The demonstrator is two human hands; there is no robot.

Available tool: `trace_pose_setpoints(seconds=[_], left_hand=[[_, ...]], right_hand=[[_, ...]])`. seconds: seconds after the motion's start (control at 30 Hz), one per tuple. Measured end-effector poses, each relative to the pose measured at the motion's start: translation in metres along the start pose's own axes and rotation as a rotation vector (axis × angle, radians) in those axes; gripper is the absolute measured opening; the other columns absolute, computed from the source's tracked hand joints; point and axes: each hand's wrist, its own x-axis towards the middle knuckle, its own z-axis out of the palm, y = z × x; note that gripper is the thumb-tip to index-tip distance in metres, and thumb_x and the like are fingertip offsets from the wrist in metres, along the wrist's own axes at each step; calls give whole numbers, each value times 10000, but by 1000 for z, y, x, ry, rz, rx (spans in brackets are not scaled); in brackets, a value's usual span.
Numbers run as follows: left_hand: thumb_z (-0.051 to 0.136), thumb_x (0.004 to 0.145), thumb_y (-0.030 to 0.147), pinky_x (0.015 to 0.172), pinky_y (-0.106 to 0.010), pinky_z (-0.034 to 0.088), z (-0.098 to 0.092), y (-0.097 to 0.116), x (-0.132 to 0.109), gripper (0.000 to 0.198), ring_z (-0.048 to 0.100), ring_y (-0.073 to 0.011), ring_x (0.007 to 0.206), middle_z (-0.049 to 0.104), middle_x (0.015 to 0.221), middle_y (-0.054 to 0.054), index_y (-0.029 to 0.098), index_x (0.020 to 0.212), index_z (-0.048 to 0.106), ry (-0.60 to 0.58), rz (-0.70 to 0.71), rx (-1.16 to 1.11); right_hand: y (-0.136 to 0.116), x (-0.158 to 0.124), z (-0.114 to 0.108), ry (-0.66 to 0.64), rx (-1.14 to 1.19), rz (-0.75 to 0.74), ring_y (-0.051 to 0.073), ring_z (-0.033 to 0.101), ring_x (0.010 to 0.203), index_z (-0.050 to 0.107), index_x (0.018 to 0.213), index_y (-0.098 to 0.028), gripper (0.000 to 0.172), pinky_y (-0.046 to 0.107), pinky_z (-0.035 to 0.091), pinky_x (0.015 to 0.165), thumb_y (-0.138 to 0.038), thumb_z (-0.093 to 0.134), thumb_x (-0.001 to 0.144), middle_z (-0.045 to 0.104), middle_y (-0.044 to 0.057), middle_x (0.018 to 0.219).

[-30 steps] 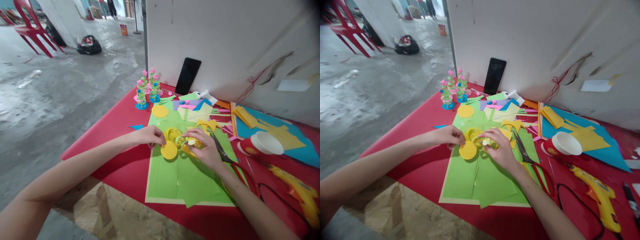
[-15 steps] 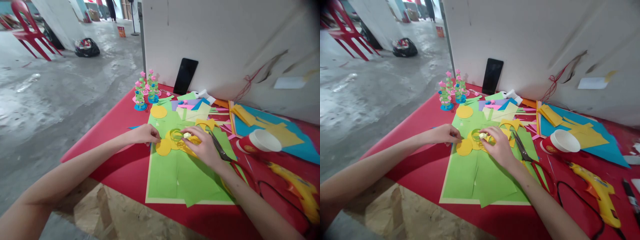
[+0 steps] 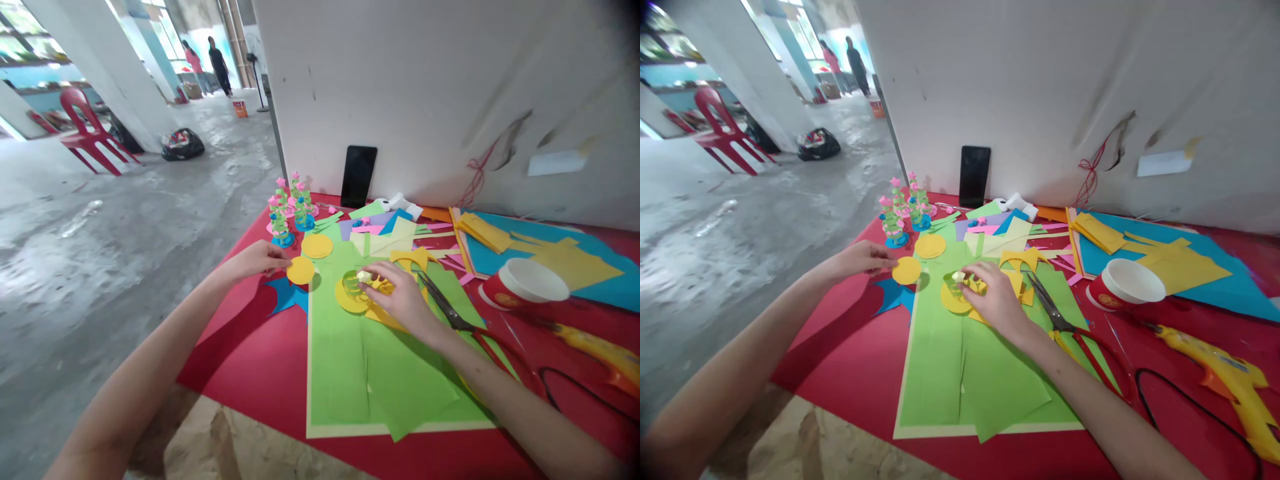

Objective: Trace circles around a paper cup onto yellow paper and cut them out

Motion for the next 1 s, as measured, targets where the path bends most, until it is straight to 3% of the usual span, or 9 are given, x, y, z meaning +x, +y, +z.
trace_pose_setpoints(seconds=[0.2, 0.6, 0.83, 1.0], left_hand=[[501, 890, 349, 531, -217, 455, -16, -29, 11, 257, 506, -77, 543, 539, 677, 18, 102, 866, 567, 25, -94, 139], [510, 885, 342, 692, -304, 514, -28, -40, 10, 256, 589, -144, 763, 598, 887, -35, 103, 947, 578, 58, -269, 439], [516, 883, 324, 795, -359, 493, -23, -37, 8, 233, 570, -174, 907, 579, 1010, -63, 131, 1002, 567, 167, -344, 584], [511, 886, 329, 774, -345, 497, -19, -29, 7, 231, 576, -165, 875, 584, 979, -57, 132, 991, 568, 181, -367, 642]], right_hand=[[5, 31, 7, 57, -7, 32, 142, 579, 734, 594, 864, -142, 156, 319, 488, 673, -294, 591, 828, 607, 9, 806], [54, 161, 39, 105, -36, 215, 179, 592, 883, 553, 1068, -149, 242, 377, 514, 755, -298, 529, 879, 587, 64, 1056], [70, 181, 63, 86, -44, 264, 184, 585, 909, 551, 1080, -160, 244, 386, 507, 775, -301, 521, 883, 577, 69, 1089], [78, 183, 72, 75, -42, 265, 187, 581, 921, 551, 1083, -163, 246, 392, 503, 785, -303, 521, 883, 573, 71, 1100]])
